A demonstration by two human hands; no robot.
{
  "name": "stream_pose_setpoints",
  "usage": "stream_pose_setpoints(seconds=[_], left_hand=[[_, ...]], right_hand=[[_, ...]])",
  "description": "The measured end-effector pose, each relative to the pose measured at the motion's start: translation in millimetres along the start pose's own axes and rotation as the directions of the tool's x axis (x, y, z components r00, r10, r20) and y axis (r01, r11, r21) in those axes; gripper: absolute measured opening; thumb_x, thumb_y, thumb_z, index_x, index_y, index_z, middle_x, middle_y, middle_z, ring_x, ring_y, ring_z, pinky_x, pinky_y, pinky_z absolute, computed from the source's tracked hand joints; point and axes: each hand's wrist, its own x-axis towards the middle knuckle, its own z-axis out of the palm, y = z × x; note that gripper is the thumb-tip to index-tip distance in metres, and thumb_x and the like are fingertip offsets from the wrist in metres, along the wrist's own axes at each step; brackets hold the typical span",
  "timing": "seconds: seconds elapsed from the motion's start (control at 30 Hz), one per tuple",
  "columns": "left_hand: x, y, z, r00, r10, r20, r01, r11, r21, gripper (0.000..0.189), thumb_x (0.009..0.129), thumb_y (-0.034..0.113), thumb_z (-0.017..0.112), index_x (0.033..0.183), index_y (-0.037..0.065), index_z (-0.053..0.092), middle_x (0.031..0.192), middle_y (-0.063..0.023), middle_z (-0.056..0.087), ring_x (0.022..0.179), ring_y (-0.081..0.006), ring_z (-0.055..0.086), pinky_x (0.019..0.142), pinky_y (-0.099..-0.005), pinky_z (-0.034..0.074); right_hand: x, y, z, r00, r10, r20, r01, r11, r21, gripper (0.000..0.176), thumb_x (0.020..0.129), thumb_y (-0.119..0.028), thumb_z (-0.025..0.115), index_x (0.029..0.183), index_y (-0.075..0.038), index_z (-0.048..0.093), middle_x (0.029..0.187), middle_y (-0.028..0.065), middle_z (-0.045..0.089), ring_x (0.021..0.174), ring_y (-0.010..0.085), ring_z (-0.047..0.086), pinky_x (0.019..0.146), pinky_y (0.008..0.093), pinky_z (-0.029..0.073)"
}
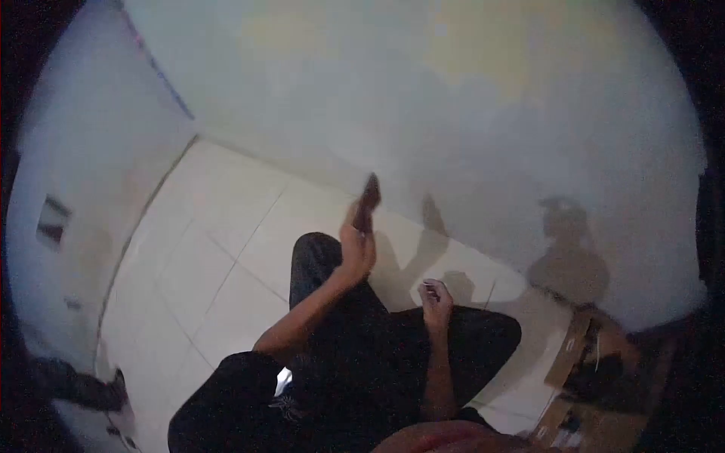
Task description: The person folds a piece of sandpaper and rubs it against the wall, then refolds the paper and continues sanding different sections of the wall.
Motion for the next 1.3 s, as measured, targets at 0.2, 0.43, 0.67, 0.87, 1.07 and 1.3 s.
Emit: stream_pose_setpoints(seconds=[0.2, 0.43, 0.67, 0.87, 1.07, 1.3], left_hand=[[95.5, 57.2, 29.8, 0.878, 0.457, 0.142, -0.479, 0.841, 0.253, 0.040, 0.091, -0.008, 0.042, 0.129, -0.003, 0.048, 0.126, -0.0216, 0.053, 0.117, -0.0356, 0.053, 0.100, -0.0428, 0.041], [170.8, 101.4, 79.4, 0.536, 0.773, 0.340, -0.843, 0.470, 0.261, 0.054, 0.084, -0.003, 0.048, 0.137, -0.004, 0.040, 0.143, -0.0216, 0.038, 0.134, -0.0351, 0.038, 0.110, -0.0471, 0.031], [144.2, 92.8, 125.1, 0.373, 0.719, 0.586, -0.905, 0.422, 0.059, 0.054, 0.089, 0.010, 0.045, 0.142, 0.001, 0.035, 0.149, -0.0158, 0.032, 0.138, -0.0295, 0.031, 0.115, -0.0455, 0.025], [170.3, 81.3, 117.0, 0.217, 0.676, 0.704, -0.976, 0.146, 0.161, 0.055, 0.086, 0.014, 0.050, 0.139, 0.002, 0.041, 0.148, -0.0094, 0.035, 0.139, -0.0250, 0.030, 0.116, -0.0436, 0.024], [195.7, 87.7, 103.4, 0.452, 0.752, 0.480, -0.888, 0.324, 0.328, 0.052, 0.085, 0.008, 0.051, 0.137, 0.001, 0.044, 0.146, -0.0135, 0.039, 0.137, -0.0307, 0.034, 0.112, -0.0490, 0.028], [167.7, 63.9, 113.7, 0.368, 0.753, 0.545, -0.929, 0.326, 0.176, 0.049, 0.087, 0.007, 0.050, 0.135, 0.003, 0.047, 0.145, -0.0140, 0.040, 0.138, -0.0311, 0.033, 0.113, -0.0522, 0.025]], right_hand=[[10.3, 22.7, -4.6, 0.987, -0.159, 0.031, 0.160, 0.986, -0.050, 0.028, 0.085, -0.021, 0.069, 0.104, -0.001, 0.062, 0.091, 0.0096, 0.067, 0.080, 0.0181, 0.062, 0.073, 0.0307, 0.048], [5.2, 8.7, -8.4, 0.997, -0.018, 0.079, 0.026, 0.995, -0.099, 0.028, 0.086, -0.017, 0.067, 0.108, -0.001, 0.061, 0.091, 0.0124, 0.067, 0.077, 0.0183, 0.063, 0.069, 0.0321, 0.051], [3.0, 18.0, -5.8, 0.994, 0.061, 0.094, -0.048, 0.990, -0.131, 0.031, 0.085, -0.020, 0.068, 0.110, -0.004, 0.060, 0.091, 0.0112, 0.069, 0.075, 0.0178, 0.064, 0.068, 0.0325, 0.052], [3.2, 13.1, -7.6, 0.993, 0.074, 0.090, -0.064, 0.992, -0.106, 0.032, 0.086, -0.022, 0.067, 0.111, -0.003, 0.061, 0.091, 0.0112, 0.068, 0.078, 0.0170, 0.064, 0.069, 0.0328, 0.052], [4.3, 9.0, -9.5, 0.995, 0.046, 0.094, -0.033, 0.990, -0.136, 0.030, 0.088, -0.022, 0.065, 0.111, -0.003, 0.061, 0.093, 0.0120, 0.068, 0.081, 0.0197, 0.065, 0.069, 0.0339, 0.052], [5.4, 18.7, -7.2, 0.998, 0.007, 0.067, 0.008, 0.978, -0.210, 0.030, 0.084, -0.020, 0.069, 0.110, -0.006, 0.061, 0.089, 0.0132, 0.069, 0.075, 0.0215, 0.065, 0.067, 0.0340, 0.052]])
